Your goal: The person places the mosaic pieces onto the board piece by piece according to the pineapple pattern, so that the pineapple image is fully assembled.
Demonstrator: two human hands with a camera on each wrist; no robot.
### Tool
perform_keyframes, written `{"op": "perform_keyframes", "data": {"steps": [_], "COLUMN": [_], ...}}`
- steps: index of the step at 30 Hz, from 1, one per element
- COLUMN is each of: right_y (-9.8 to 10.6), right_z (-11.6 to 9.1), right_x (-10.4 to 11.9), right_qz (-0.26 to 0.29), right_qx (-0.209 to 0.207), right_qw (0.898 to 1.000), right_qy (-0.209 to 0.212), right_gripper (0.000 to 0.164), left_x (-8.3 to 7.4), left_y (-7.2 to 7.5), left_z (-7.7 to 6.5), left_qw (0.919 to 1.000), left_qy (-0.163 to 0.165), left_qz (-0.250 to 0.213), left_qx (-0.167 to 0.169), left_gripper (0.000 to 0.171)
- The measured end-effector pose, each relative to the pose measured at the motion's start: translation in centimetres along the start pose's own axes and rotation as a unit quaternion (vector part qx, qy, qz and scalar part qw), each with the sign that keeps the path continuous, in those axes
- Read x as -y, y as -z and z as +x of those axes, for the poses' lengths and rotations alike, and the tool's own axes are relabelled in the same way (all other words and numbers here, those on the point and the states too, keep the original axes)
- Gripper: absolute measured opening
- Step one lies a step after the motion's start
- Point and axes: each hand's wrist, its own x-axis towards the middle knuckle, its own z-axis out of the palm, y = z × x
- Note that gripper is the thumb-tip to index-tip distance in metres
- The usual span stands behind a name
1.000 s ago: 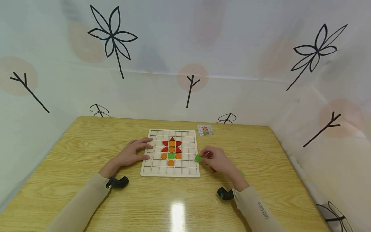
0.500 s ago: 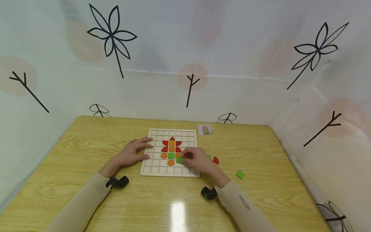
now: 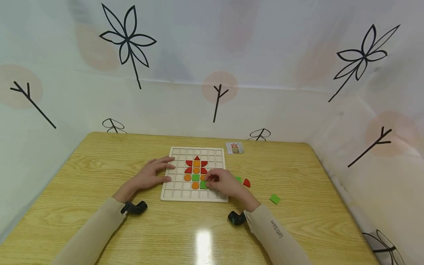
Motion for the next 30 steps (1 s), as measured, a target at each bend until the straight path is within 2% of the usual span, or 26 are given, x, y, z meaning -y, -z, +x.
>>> {"op": "perform_keyframes", "data": {"steps": [11, 30], "right_y": [-0.11, -0.11], "right_z": [-0.08, -0.27], "right_x": [0.44, 0.25], "right_qz": [-0.008, -0.007], "right_qx": [0.009, 0.001], "right_qw": [1.0, 1.0], "right_qy": [-0.008, -0.005], "right_gripper": [0.006, 0.009], "left_x": [0.08, 0.04], "left_y": [-0.07, -0.13], "left_z": [-0.09, 0.01], "left_qw": [1.0, 1.0], "left_qy": [0.0, 0.0], "left_qz": [0.0, 0.001], "left_qx": [-0.003, -0.001], "left_gripper": [0.04, 0.04]}}
